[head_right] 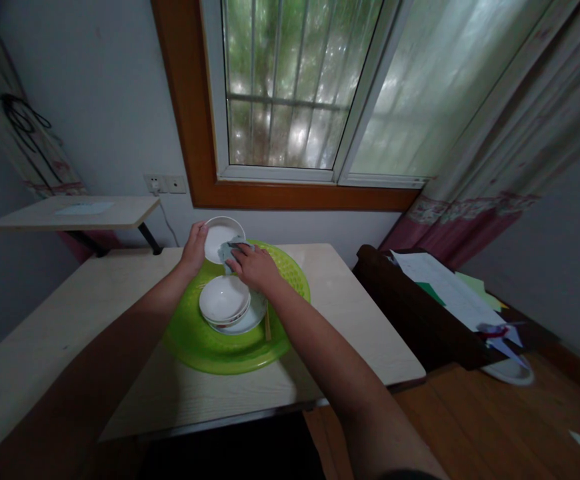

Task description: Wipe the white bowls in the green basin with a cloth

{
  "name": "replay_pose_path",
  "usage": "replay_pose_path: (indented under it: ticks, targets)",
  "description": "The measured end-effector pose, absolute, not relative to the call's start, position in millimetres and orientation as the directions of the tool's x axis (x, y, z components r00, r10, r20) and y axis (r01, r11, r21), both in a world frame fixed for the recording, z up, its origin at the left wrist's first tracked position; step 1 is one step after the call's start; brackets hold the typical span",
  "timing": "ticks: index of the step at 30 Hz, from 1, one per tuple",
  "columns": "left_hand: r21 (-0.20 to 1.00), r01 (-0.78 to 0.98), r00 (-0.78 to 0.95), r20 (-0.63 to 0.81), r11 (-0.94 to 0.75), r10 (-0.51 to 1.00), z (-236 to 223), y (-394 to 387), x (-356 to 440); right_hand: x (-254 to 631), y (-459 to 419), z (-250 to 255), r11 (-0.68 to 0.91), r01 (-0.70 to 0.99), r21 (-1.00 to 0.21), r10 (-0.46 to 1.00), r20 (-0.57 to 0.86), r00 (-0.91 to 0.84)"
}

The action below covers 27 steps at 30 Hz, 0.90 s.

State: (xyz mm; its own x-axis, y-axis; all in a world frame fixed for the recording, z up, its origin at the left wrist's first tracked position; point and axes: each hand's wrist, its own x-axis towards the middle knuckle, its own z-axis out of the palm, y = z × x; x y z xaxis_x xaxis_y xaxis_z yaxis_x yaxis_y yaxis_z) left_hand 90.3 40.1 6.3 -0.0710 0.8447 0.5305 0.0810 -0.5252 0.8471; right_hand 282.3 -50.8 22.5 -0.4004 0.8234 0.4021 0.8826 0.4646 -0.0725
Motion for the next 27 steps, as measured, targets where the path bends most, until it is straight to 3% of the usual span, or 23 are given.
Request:
replay_pose_path:
  ticks: [7, 12, 21, 27]
  targets:
    - [0.856, 0.074, -0.116, 0.517, -0.512, 0.848, 5.8, 41.1, 86.5, 282.7, -50.8, 21.3, 0.687, 0.7, -0.194, 0.715, 0.353, -0.604]
    - [0.863, 0.071, -0.12, 0.504, -0.499, 0.855, 5.5, 41.6, 86.5, 283.6, -47.3, 20.5, 0.71, 0.643, -0.287, 0.699, 0.391, -0.599]
    - [0.875, 0.061, -0.071, 0.484, -0.481, 0.872, 5.6, 40.3, 90.3, 286.9, -50.8, 22.7, 0.424, 0.905, 0.03, 0.81, 0.433, -0.394]
    - [0.869, 0.113, -0.063, 0.49, -0.482, 0.869, 5.1, 39.8, 89.4, 286.2, -53.0, 24.2, 0.461, 0.887, 0.037, 0.836, 0.317, -0.448]
